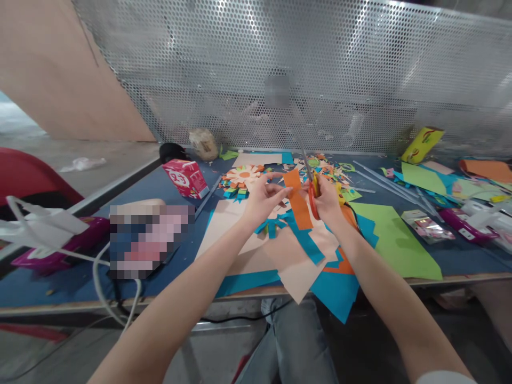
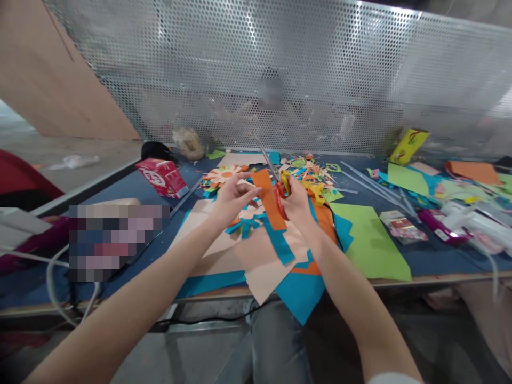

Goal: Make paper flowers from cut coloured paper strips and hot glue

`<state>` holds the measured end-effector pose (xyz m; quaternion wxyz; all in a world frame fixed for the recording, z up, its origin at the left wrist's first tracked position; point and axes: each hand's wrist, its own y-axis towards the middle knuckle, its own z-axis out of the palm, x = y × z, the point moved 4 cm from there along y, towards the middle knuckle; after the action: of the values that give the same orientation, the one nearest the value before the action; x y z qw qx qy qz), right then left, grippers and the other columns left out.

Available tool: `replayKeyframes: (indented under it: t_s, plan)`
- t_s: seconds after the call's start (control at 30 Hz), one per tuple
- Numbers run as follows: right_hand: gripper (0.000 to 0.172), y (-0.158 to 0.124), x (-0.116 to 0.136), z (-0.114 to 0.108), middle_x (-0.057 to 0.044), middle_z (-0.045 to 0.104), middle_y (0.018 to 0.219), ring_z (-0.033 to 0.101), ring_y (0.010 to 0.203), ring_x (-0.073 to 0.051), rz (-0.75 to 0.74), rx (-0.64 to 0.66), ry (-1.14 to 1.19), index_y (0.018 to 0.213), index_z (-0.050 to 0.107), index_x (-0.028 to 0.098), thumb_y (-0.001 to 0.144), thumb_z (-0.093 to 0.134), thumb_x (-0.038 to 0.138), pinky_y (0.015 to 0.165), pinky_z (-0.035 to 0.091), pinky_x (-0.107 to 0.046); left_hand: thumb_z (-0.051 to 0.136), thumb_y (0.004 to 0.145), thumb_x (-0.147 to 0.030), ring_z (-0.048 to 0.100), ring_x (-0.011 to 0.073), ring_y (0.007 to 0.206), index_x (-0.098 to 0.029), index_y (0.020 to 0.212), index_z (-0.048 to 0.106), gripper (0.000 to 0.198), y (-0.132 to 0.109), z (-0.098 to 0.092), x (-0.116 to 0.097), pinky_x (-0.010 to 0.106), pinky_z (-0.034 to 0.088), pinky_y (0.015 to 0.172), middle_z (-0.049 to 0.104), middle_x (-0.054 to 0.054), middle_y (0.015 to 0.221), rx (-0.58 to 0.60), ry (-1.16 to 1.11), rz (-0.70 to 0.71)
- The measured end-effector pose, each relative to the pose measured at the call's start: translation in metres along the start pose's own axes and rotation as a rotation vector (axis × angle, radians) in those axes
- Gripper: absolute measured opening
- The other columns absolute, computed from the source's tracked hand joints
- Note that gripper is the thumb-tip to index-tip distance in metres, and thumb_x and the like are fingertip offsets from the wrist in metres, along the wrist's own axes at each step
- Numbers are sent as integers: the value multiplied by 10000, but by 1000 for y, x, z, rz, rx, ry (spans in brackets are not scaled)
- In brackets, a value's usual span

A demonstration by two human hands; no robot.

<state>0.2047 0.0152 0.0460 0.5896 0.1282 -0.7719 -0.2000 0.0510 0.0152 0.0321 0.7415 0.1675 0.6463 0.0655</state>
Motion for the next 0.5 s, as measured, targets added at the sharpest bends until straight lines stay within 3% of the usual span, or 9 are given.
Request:
replayKeyframes:
  t_s: [0.13, 0.23, 0.37, 0.5]
  plan:
    - [339, 0, -1, -3, 14, 557, 699, 548, 635, -145, -6, -11, 31, 726, 461, 213, 572, 674, 426, 670, 455, -323, 789, 539, -340, 570, 99, 485, -157, 839, 551, 424, -6, 14, 8, 197, 474, 427, 640, -20, 588, 266, 102, -214]
    - [333, 1, -4, -4, 4, 552, 738, 556, 669, -151, 2, -26, 57, 750, 454, 214, 603, 655, 435, 681, 457, -320, 772, 567, -349, 510, 70, 428, -149, 626, 567, 293, -7, 14, 4, 174, 409, 399, 598, -13, 504, 308, 187, -192]
    - [304, 1, -3, -4, -16, 565, 810, 557, 736, -160, -46, 15, 31, 789, 473, 214, 655, 632, 436, 727, 454, -322, 698, 661, -364, 486, 64, 426, -153, 619, 579, 246, 4, -5, -5, 170, 358, 386, 579, -15, 508, 67, 198, -39]
    - [340, -2, 0, -3, -2, 536, 715, 513, 647, -154, 27, 118, -186, 734, 466, 213, 680, 583, 528, 651, 445, -317, 616, 733, -342, 470, 64, 427, -157, 604, 547, 235, 14, -32, -10, 178, 378, 412, 562, -18, 517, -222, 157, 82]
